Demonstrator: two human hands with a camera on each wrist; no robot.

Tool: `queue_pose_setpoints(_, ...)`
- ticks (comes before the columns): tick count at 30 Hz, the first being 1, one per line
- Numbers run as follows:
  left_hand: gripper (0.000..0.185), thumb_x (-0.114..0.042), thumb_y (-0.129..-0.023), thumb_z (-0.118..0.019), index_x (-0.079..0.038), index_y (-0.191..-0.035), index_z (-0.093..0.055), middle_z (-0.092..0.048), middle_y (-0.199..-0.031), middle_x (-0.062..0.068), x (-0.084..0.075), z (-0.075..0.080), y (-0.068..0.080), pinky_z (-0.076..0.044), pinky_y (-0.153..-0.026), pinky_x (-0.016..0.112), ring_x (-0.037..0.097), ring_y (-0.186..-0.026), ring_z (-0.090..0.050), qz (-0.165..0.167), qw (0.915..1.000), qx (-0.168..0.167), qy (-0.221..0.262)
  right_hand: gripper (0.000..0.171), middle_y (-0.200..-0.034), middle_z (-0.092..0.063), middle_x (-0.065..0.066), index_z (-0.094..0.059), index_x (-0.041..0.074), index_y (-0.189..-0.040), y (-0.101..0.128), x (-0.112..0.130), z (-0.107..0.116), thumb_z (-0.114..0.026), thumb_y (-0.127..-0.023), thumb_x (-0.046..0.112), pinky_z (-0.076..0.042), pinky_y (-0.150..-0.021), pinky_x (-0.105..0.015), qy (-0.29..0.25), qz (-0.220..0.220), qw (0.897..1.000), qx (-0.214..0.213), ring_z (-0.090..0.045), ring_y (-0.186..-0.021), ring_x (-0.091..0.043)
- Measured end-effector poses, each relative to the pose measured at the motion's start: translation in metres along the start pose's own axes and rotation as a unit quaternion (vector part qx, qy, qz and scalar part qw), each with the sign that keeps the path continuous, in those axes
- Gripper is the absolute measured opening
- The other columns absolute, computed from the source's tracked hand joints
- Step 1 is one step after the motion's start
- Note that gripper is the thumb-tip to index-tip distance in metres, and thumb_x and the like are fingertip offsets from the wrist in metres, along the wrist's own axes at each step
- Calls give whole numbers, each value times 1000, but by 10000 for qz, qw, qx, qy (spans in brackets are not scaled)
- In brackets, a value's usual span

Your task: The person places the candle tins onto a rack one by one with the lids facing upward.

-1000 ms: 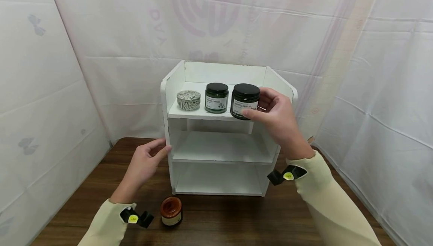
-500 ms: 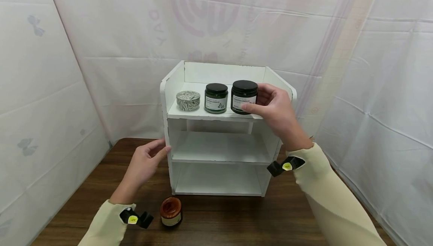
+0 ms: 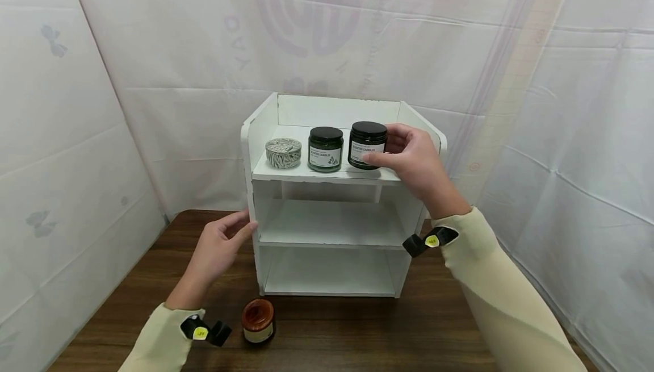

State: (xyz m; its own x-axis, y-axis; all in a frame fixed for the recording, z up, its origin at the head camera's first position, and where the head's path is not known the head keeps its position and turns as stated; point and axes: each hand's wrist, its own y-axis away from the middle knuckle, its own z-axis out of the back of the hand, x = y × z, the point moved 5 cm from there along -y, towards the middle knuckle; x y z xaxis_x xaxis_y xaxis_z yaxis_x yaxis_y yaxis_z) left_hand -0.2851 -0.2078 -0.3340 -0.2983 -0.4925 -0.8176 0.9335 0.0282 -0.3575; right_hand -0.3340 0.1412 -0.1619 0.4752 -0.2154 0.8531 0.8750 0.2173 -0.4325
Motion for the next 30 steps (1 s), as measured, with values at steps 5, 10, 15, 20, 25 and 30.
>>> queue_pose_setpoints(5, 52, -42, -102, -63, -8, -142, -61, -67, -137, 15, 0, 0, 0, -50, -84, 14, 29, -120, -64, -29, 10000, -21, -32, 58, -115, -73, -6, -64, 3, -130, -5, -1, 1, -88, -78, 9, -55, -84, -20, 117, -96, 9999, 56, -70, -99, -14)
queue_pose_setpoints(10, 53, -43, -102, -63, -9, -143, -61, -66, -138, 14, 0, 0, -1, -49, -84, 13, 29, -120, -65, -5, 10000, -1, -33, 58, -121, -72, -9, -65, 5, -130, -9, -2, 2, -89, -78, 10, -52, -89, -19, 394, -240, 9989, 74, -69, -104, -15)
queue_pose_setpoints(15, 54, -44, -102, -63, -10, -144, -60, -67, -137, 13, 0, 0, -1, -50, -84, 13, 28, -120, -65, 16, 10000, 14, 17, 56, -122, -72, -10, -66, 6, -128, -12, -4, 2, -89, -77, 11, -50, -91, -21, 506, -334, 9980, 184, -68, -105, -15)
queue_pose_setpoints(20, 53, -43, -102, -63, -10, -143, -61, -67, -137, 13, 0, 0, 0, -49, -84, 14, 28, -120, -65, 0, 10000, 3, -18, 53, -119, -73, -9, -66, 5, -126, -14, -5, 2, -88, -78, 9, -51, -89, -19, 492, -391, 9975, 309, -69, -102, -14)
queue_pose_setpoints(25, 52, -43, -102, -63, -10, -143, -61, -68, -136, 13, -1, 0, 0, -50, -84, 14, 29, -120, -64, -9, 10000, 17, -34, 53, -116, -75, -9, -67, 4, -125, -16, -7, 0, -88, -77, 7, -52, -87, -19, 450, -448, 9969, 458, -71, -100, -13)
queue_pose_setpoints(30, 52, -43, -102, -63, -11, -143, -61, -67, -136, 13, -2, 1, 0, -49, -85, 14, 29, -121, -64, -1, 10000, 35, 3, 52, -113, -77, -6, -69, 5, -124, -17, -8, 0, -89, -77, 8, -52, -85, -19, 558, -491, 9959, 508, -71, -97, -11)
